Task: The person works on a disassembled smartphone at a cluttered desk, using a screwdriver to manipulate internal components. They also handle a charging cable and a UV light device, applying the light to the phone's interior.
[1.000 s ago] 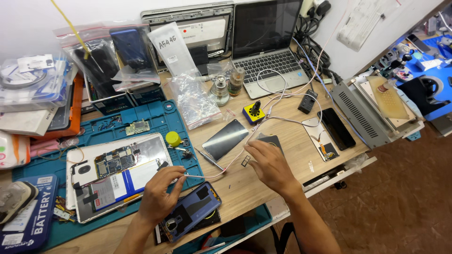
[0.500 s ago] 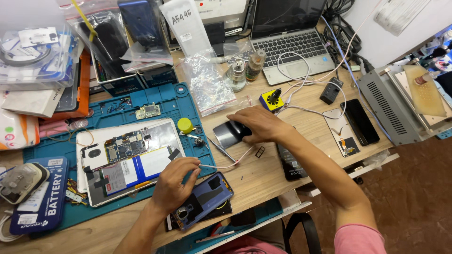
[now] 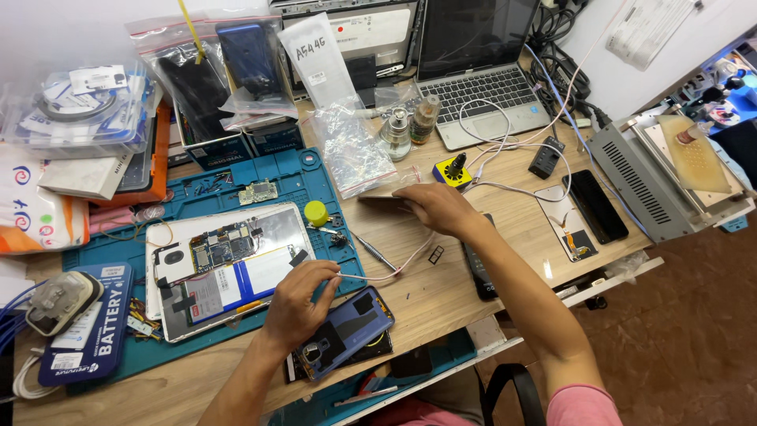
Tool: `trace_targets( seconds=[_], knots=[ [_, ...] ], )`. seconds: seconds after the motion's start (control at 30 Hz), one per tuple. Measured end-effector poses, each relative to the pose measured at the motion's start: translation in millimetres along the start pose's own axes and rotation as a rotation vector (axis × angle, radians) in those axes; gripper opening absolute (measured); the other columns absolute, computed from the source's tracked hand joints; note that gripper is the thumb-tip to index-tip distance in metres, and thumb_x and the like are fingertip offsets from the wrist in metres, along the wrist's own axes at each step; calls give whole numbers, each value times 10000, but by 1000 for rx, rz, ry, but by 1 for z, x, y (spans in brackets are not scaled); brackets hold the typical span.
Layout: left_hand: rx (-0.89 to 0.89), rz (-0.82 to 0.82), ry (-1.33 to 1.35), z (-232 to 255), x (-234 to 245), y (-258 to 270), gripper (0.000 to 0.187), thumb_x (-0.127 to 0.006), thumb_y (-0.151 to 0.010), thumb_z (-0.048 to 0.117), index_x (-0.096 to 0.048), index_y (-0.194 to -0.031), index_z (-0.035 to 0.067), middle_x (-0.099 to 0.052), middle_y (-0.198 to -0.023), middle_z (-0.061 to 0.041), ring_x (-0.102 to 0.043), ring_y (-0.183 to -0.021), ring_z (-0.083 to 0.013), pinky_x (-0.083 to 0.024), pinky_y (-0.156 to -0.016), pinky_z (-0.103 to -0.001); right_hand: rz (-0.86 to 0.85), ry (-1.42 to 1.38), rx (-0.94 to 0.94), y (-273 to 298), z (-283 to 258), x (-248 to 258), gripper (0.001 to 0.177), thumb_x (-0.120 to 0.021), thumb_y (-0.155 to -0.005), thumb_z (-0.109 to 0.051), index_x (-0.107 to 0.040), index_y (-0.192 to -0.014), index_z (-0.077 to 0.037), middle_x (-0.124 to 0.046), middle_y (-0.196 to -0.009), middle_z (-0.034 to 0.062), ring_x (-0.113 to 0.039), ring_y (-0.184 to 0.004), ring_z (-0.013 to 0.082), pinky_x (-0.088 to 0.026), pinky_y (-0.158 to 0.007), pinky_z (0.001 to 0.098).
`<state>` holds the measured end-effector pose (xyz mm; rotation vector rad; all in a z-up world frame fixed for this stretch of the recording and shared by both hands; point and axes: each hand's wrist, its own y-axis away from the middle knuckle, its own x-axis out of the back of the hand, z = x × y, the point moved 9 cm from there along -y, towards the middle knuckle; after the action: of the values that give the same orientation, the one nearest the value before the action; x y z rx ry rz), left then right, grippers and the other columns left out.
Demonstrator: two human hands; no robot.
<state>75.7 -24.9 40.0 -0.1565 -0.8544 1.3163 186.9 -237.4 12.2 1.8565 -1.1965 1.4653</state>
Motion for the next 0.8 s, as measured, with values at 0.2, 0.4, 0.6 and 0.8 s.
trace_targets(
  seconds=[0.2, 0.4, 0.6, 0.8],
  knots=[
    [-63, 34, -33, 4, 1, 5, 76, -620, -827, 96, -618, -760, 59, -668, -816, -60, -664, -821, -253, -527, -701, -328, 105, 10, 72, 22, -1, -33, 263, -581, -805, -140, -641, -1057, -187, -654, -1068, 35, -607, -1007, 259, -502, -822, 386],
    [-69, 33, -47, 0, -2, 8, 68, -630, -818, 92, -619, -754, 71, -669, -803, -57, -662, -791, -246, -528, -686, -324, 178, 107, 82, 40, -10, -46, 316, -624, -772, -99, -636, -1085, -146, -610, -1129, 84, -550, -1106, 281, -465, -898, 384],
    [-64, 7, -48, 3, -4, 6, 80, -630, -821, 102, -615, -749, 70, -669, -788, -60, -663, -766, -248, -528, -667, -323, 204, 59, -7, 45, -16, -42, 240, -639, -775, -154, -682, -1003, -217, -629, -1133, 14, -540, -1140, 240, -433, -906, 353],
    [-41, 9, -60, 4, -2, 4, 62, -621, -823, 101, -630, -766, 78, -672, -790, -59, -664, -764, -236, -531, -667, -311, 542, -141, -83, 56, 3, -17, 190, -678, -772, -152, -699, -948, -221, -693, -924, -20, -642, -936, 155, -492, -827, 266]
  ],
)
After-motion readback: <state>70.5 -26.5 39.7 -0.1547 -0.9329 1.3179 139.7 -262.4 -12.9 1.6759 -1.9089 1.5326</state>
